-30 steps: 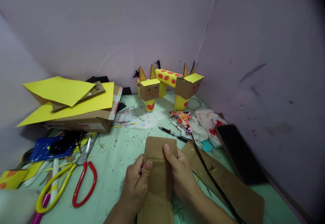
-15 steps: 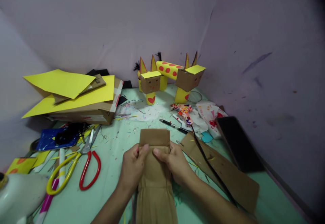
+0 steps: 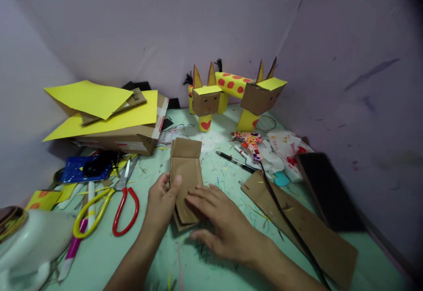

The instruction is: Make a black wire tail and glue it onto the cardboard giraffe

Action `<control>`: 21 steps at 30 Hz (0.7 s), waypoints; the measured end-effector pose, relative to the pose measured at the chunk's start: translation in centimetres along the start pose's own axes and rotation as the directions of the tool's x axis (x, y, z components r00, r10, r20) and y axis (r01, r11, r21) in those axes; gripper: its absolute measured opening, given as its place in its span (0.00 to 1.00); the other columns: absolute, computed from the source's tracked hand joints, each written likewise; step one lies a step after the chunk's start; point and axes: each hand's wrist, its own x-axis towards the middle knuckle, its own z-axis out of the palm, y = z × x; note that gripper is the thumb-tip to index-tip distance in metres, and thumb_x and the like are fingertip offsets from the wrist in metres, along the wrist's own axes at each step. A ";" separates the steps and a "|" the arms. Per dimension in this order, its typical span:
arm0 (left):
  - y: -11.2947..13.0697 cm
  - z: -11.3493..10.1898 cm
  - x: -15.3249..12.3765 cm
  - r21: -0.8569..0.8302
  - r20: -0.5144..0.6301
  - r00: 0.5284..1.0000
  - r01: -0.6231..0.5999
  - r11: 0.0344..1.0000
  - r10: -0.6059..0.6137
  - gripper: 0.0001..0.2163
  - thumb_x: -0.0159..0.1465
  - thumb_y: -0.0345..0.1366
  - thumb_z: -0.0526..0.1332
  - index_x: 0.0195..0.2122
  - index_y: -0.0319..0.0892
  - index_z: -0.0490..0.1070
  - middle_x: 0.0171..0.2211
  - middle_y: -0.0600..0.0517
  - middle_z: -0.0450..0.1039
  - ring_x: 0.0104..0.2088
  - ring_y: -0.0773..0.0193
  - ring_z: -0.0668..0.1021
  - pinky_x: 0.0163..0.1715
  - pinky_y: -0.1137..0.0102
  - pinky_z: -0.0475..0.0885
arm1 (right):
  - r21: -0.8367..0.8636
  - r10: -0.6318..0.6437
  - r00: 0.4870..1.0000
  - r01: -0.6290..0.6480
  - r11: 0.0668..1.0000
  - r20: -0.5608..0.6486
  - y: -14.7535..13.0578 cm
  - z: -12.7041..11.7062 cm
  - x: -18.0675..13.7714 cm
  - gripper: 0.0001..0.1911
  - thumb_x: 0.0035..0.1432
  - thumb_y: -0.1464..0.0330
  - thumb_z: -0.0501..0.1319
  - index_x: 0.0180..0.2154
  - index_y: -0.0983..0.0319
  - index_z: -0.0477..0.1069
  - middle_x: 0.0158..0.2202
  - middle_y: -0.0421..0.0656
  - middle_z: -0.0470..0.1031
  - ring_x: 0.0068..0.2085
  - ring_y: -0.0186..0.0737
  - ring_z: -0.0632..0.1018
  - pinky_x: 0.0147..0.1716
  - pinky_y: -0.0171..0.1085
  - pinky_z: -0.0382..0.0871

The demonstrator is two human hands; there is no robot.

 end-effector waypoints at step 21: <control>-0.2 1.1 -3.4 0.578 0.054 0.886 -0.404 0.709 0.461 0.18 0.65 0.40 0.48 0.51 0.40 0.68 0.33 0.49 0.79 0.27 0.61 0.78 0.27 0.71 0.70 | 0.050 0.099 0.966 -0.090 0.995 -0.237 0.2 1.6 -0.3 0.24 0.53 0.69 0.60 0.53 0.66 0.66 0.53 0.55 0.68 0.53 0.49 0.71 0.51 0.45 0.66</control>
